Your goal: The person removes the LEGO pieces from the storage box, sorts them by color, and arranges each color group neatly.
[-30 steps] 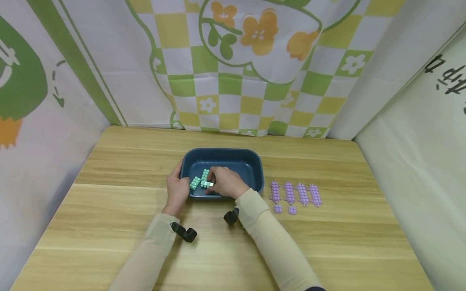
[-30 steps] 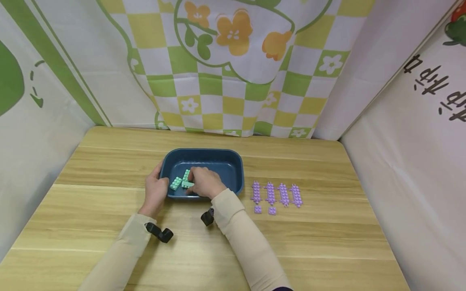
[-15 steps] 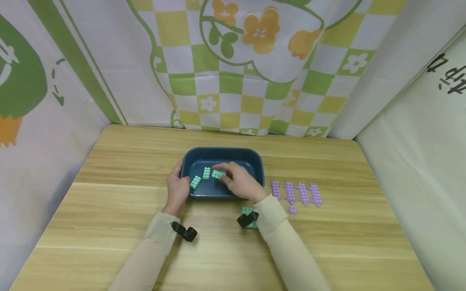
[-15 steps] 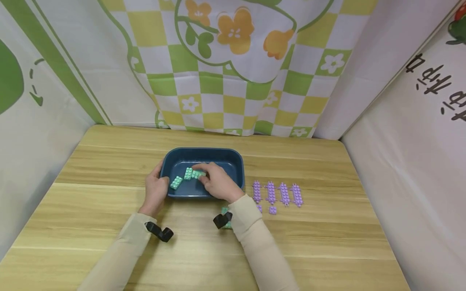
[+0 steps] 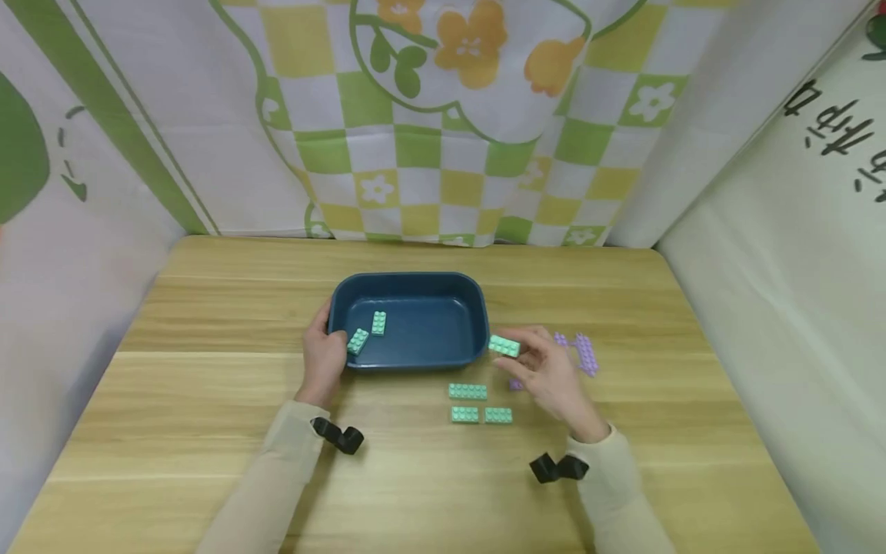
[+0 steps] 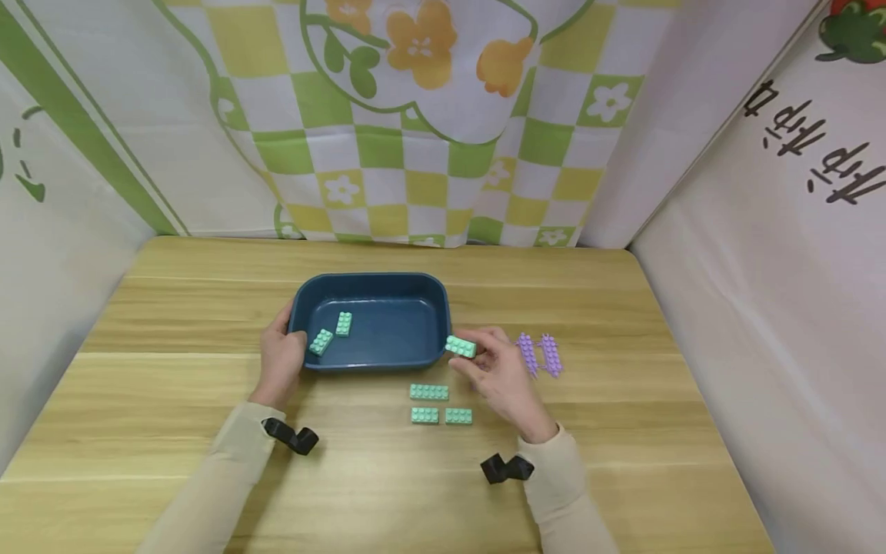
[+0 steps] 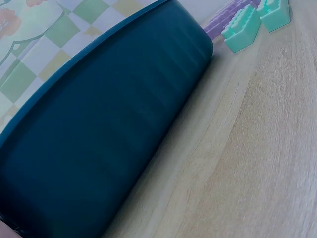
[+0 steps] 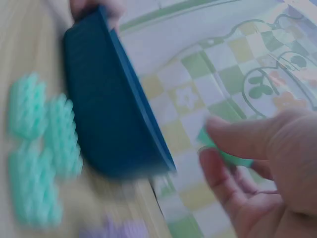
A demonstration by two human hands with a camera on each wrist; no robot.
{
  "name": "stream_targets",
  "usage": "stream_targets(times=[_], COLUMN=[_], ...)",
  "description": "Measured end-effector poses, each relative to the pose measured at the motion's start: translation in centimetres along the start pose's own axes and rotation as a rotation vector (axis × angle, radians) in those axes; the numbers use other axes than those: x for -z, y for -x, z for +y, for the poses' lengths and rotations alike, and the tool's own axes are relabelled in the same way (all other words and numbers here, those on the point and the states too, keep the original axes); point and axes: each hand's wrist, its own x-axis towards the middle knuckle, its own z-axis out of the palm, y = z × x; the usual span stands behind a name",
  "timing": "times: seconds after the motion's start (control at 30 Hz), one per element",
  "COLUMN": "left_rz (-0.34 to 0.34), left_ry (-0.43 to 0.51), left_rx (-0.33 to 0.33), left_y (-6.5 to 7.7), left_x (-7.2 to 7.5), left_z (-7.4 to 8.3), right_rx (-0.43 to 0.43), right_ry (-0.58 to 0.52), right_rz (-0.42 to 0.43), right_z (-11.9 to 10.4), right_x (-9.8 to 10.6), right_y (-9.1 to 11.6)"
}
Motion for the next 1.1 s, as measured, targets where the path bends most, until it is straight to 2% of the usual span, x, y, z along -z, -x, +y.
stream_targets(times=[0.07, 0.13, 0.27, 0.43, 0.67, 0.83, 1.1], left_rz=[0.001, 0.005, 0.005, -0.002, -0.004, -0.002, -0.004], left_ry=[0.001, 0.006, 0.024, 0.032, 0.023, 0.029, 0.021], left_rx=[0.009, 0.012, 0.005, 0.012, 0.015, 0.018, 0.009], left_y=[0.0, 0.0, 0.0, 0.1, 0.1, 0.1, 0.0], left_x=[-0.1, 0.0, 0.1, -0.1, -0.1, -0.1, -0.1], left_z=[0.0, 0.1, 0.1, 0.2, 0.3, 0.2, 0.2], right_rx=[0.036, 0.044, 0.030, 0.084, 0.088, 0.068, 0.090], right_ry=[0.064, 0.158, 0.338, 0.513, 0.614, 0.669, 0.717], right_rz=[0.069, 0.101, 0.069, 0.039, 0.007, -0.030, -0.046], right_z=[0.5, 0.8, 1.4, 3.2, 4.7, 4.7, 4.7], right_x=[0.8, 1.4, 2.0, 1.6, 0.7, 0.4, 0.1], right_y=[1.5, 2.9, 5.3, 7.5, 8.1, 8.0, 8.0])
